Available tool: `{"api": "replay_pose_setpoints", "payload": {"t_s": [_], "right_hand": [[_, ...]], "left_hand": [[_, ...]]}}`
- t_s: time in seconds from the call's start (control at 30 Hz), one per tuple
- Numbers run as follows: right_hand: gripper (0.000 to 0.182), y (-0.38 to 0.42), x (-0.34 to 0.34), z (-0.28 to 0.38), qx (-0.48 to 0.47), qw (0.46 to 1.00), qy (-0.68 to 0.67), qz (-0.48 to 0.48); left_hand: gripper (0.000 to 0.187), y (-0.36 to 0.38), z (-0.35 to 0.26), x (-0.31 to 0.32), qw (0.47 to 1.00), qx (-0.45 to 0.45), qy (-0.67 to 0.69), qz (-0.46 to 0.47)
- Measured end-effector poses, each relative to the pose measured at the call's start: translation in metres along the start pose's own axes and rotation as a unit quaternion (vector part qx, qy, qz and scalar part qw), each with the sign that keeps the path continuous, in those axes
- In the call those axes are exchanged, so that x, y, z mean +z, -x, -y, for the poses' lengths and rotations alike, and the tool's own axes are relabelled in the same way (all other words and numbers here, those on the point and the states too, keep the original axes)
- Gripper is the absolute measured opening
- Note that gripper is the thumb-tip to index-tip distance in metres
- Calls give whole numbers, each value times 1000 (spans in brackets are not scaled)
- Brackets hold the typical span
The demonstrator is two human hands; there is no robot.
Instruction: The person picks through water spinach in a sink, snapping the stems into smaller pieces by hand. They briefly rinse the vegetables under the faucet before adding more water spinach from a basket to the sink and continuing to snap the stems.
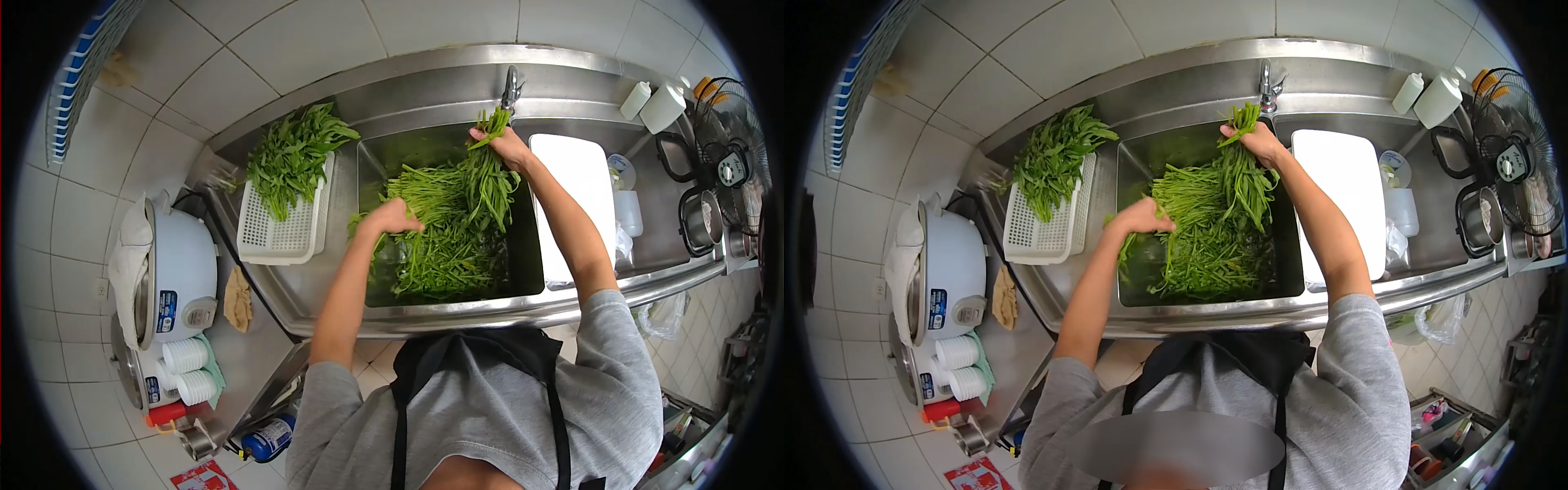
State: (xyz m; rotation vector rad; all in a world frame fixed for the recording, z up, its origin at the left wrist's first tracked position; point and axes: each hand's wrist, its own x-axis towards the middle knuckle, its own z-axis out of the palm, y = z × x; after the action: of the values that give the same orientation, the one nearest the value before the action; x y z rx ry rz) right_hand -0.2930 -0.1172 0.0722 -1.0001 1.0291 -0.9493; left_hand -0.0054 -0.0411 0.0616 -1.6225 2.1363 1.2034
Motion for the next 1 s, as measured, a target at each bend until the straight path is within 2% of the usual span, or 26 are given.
{"api": "replay_pose_setpoints", "payload": {"t_s": [0.07,0.17,0.27,0.33,0.4,0.5,0.57,0.67,0.7,0.8,0.83,1.0], "right_hand": [[38,4,3,7,17,999,-23,19],[34,6,9,9,37,998,-43,41],[28,9,26,8,61,997,-53,9],[25,3,35,0,64,996,-52,-22],[29,-2,42,-6,61,996,-43,-54],[45,4,46,3,54,993,75,-72],[60,8,45,10,42,984,162,-54],[61,14,39,17,5,978,207,11],[67,17,36,21,27,984,164,56],[66,12,29,18,21,978,190,82],[65,13,29,19,27,982,162,90],[52,21,41,31,53,987,128,82]], "left_hand": [[36,-1,-8,13,998,10,-6,-64],[33,17,-60,7,985,10,33,-168],[35,5,-84,11,967,70,46,-242],[32,-4,-97,19,963,67,29,-258],[29,-14,-98,23,961,58,18,-269],[22,-24,-92,24,957,56,33,-284],[22,-17,-88,13,966,46,59,-247],[22,-10,-75,1,972,47,74,-218],[23,-8,-70,-2,974,48,68,-211],[21,-12,-54,-8,979,71,54,-184],[21,-10,-53,-10,980,80,56,-171],[21,-4,-56,-15,982,114,70,-137]]}}
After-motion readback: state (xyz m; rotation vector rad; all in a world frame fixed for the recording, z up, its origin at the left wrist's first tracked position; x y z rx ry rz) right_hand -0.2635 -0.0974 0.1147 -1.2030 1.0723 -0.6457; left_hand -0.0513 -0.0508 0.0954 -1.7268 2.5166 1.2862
